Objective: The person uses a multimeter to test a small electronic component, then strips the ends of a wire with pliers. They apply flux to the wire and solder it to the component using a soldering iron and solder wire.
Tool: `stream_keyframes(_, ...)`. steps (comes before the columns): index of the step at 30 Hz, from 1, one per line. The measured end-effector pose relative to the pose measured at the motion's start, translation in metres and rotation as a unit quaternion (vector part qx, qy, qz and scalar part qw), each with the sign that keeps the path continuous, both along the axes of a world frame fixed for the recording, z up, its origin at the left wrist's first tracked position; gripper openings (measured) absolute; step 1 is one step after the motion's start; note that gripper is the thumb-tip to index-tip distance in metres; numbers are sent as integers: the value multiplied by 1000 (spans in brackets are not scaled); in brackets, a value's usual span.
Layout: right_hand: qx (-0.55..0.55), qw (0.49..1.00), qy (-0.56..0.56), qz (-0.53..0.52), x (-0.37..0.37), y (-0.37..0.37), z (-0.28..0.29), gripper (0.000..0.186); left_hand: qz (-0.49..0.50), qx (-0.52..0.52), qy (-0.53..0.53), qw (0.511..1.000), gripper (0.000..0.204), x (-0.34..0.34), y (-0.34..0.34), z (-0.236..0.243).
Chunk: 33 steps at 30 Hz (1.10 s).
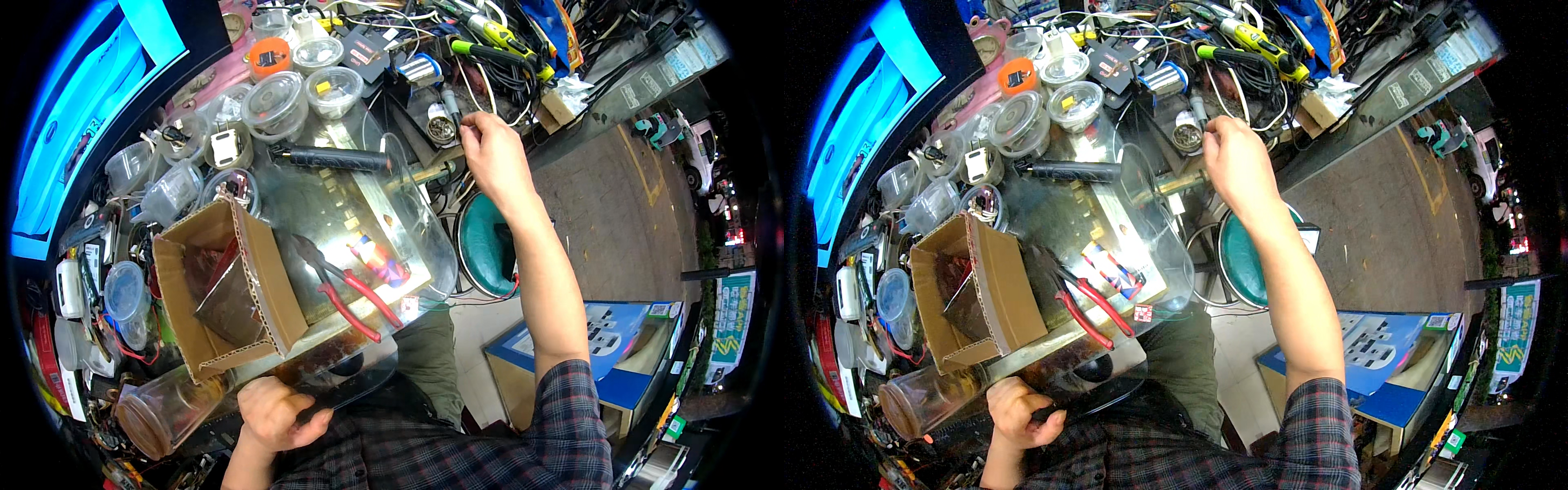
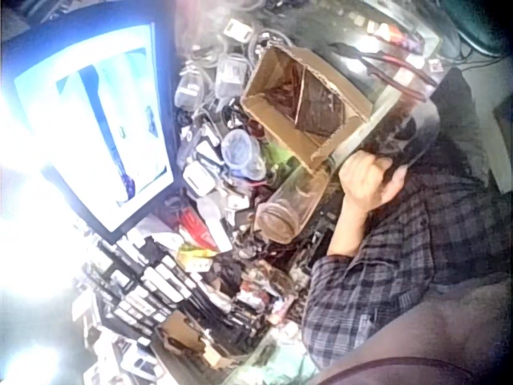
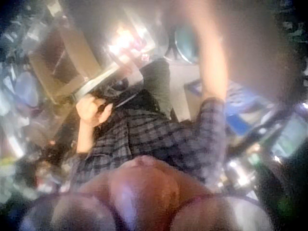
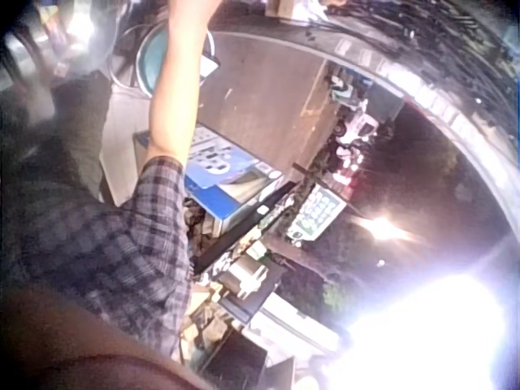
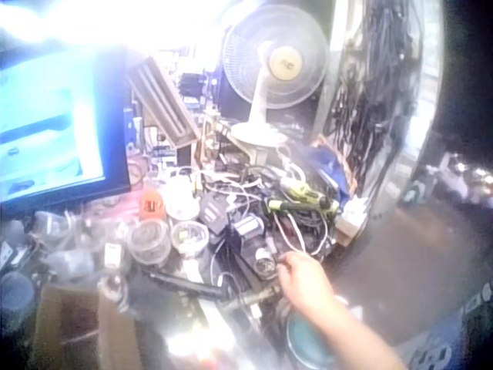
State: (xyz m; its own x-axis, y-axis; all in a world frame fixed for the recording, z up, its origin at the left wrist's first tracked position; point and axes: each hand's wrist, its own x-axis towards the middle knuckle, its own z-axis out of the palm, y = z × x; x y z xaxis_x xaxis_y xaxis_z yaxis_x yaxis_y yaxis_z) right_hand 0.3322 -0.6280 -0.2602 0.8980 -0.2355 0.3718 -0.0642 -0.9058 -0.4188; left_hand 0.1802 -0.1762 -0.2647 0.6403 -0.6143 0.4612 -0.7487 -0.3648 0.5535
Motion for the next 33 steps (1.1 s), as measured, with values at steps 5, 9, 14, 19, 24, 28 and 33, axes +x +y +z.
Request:
stream_keyframes(5,-26,998,53,-25,-9,-3,4,26,4,-3,8,1000,32,2,-3,1)
stream_keyframes(9,-50,995,87,-30,-15,9,-1,25,5,6,9,1000,32,1,-1,-1)
stream_keyframes(14,-75,995,51,-29,-18,9,-15,18,4,8,12,1000,31,0,-2,1)
stream_keyframes(19,-133,989,-17,-57,-25,27,-34,16,11,8,0,1000,29,0,-2,1)
stream_keyframes(24,-145,986,-16,-84,-29,35,-33,23,17,1,2,1000,27,-1,-3,0)
stream_keyframes(28,-120,987,31,-105,-37,45,-40,25,21,-2,-6,1000,25,-1,-3,-1)
stream_keyframes(33,13,986,61,-156,-43,42,-67,33,15,-9,-6,1000,24,0,-5,0)
